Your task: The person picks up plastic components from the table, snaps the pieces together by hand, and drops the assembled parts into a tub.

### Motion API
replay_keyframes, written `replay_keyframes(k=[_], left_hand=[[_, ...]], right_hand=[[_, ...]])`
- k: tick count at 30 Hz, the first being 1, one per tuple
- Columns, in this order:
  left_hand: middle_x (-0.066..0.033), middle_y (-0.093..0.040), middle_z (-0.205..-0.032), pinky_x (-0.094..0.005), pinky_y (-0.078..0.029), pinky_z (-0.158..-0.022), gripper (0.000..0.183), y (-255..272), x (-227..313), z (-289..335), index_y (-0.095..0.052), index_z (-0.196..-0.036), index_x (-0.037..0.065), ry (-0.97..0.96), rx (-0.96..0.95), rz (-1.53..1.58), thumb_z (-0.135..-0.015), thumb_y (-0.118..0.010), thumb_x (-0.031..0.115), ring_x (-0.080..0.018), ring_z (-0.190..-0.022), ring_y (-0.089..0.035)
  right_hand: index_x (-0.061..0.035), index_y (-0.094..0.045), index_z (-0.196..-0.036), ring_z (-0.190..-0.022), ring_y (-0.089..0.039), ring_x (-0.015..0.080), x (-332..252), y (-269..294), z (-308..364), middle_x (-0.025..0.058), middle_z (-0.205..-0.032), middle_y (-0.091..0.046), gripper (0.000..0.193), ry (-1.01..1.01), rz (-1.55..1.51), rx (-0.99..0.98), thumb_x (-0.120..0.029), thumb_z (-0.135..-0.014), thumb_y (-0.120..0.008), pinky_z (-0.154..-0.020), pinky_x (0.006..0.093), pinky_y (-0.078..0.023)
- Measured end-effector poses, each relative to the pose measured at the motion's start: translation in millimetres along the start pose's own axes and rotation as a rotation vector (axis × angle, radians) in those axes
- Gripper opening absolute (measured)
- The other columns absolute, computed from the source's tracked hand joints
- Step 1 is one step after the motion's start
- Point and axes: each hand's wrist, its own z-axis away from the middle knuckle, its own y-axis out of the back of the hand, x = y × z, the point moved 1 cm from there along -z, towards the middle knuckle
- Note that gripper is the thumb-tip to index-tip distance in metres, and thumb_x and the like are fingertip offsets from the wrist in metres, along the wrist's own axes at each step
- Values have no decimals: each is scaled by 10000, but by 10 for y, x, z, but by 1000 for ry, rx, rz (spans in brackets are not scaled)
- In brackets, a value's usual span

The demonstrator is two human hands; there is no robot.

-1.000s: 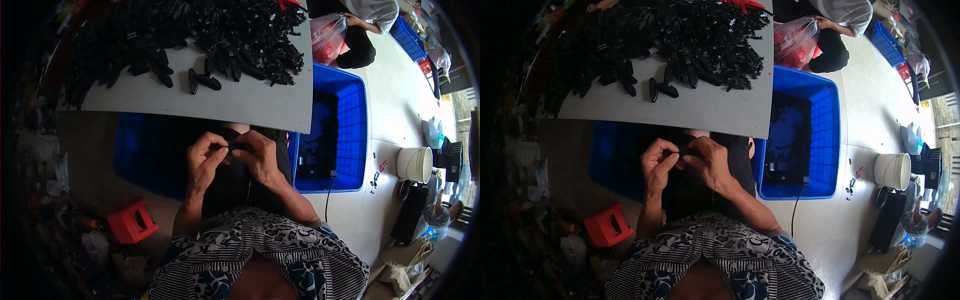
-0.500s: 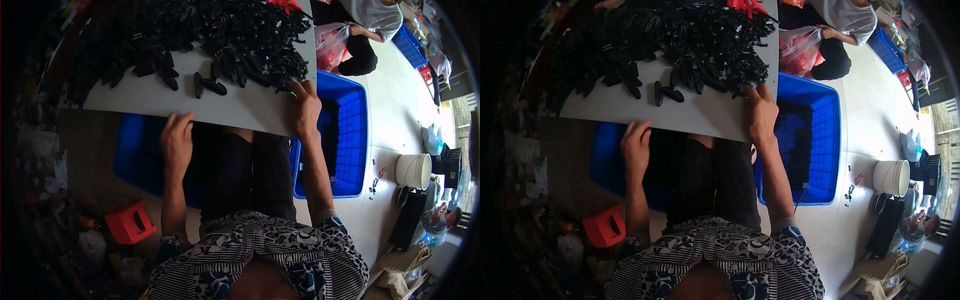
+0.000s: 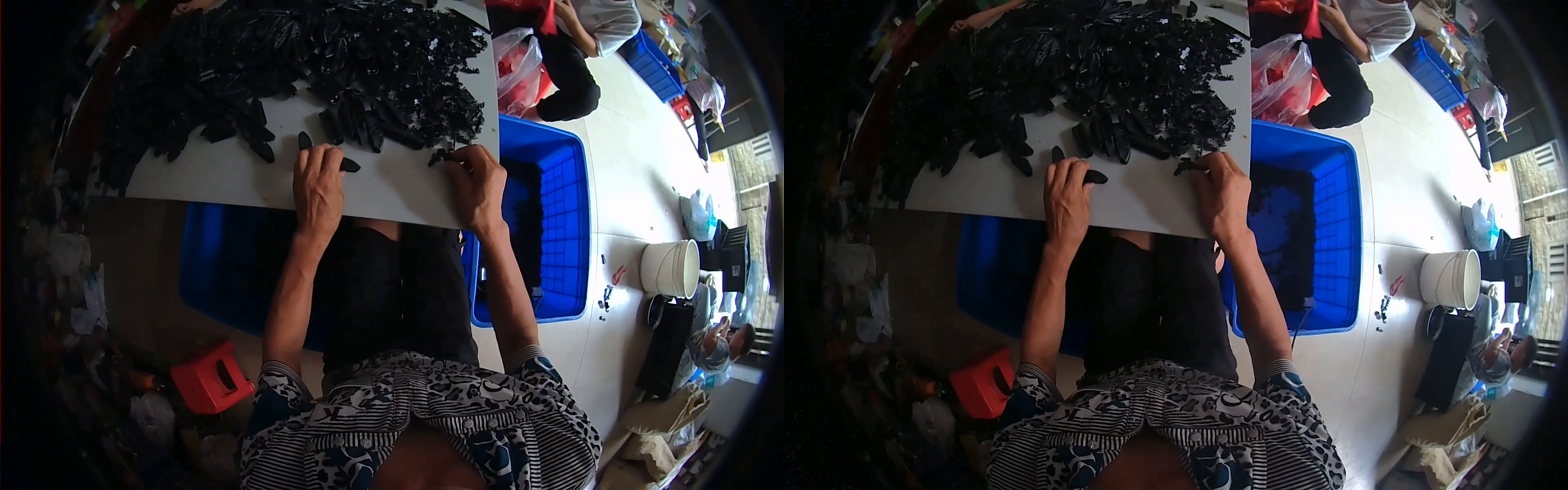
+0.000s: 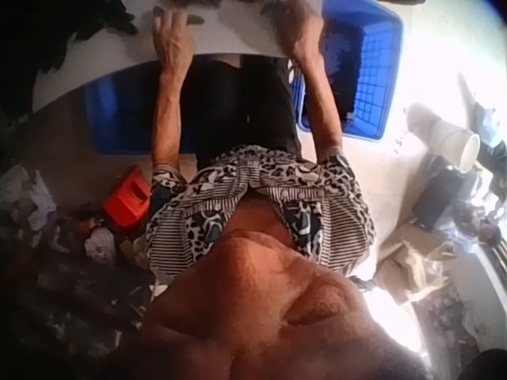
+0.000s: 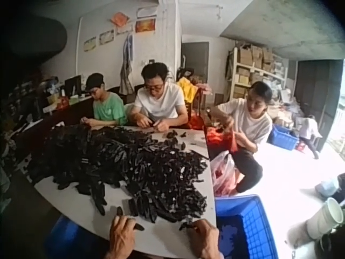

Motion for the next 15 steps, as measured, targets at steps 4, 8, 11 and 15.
replay_keyframes(k=[4,8,11,15], left_hand=[[-134,-564,-1024,-397,-444,-852,368,-35,3,40,-506,-1013,31,-31,-19,26,-714,-700,-58,-299,-987,-533],[-142,-570,-939,-377,-467,-768,293,3,127,108,-489,-1002,21,55,-24,171,-771,-657,-43,-296,-878,-567],[-137,-561,-881,-358,-469,-700,220,99,353,125,-484,-1026,7,298,-68,512,-838,-596,-16,-257,-795,-571],[-78,-531,-825,-291,-451,-639,196,80,477,241,-500,-1105,24,363,-129,720,-960,-490,155,-152,-717,-519]], right_hand=[[4,-609,-897,-625,-597,156,-52,13,67,91,-774,-645,88,-181,-279,83,-15,-813,-632,-565,267,-477],[-65,-603,-1072,-554,-561,96,-61,54,199,95,-764,-658,199,-520,-1313,-99,-27,-877,-606,-454,190,-417],[-72,-591,-1114,-595,-532,99,-4,33,354,124,-838,-638,205,-656,-1773,-217,-60,-912,-559,-455,167,-406],[-23,-599,-1132,-623,-494,110,-20,-5,518,193,-909,-576,230,-764,-2159,-253,-38,-932,-488,-466,170,-429]])
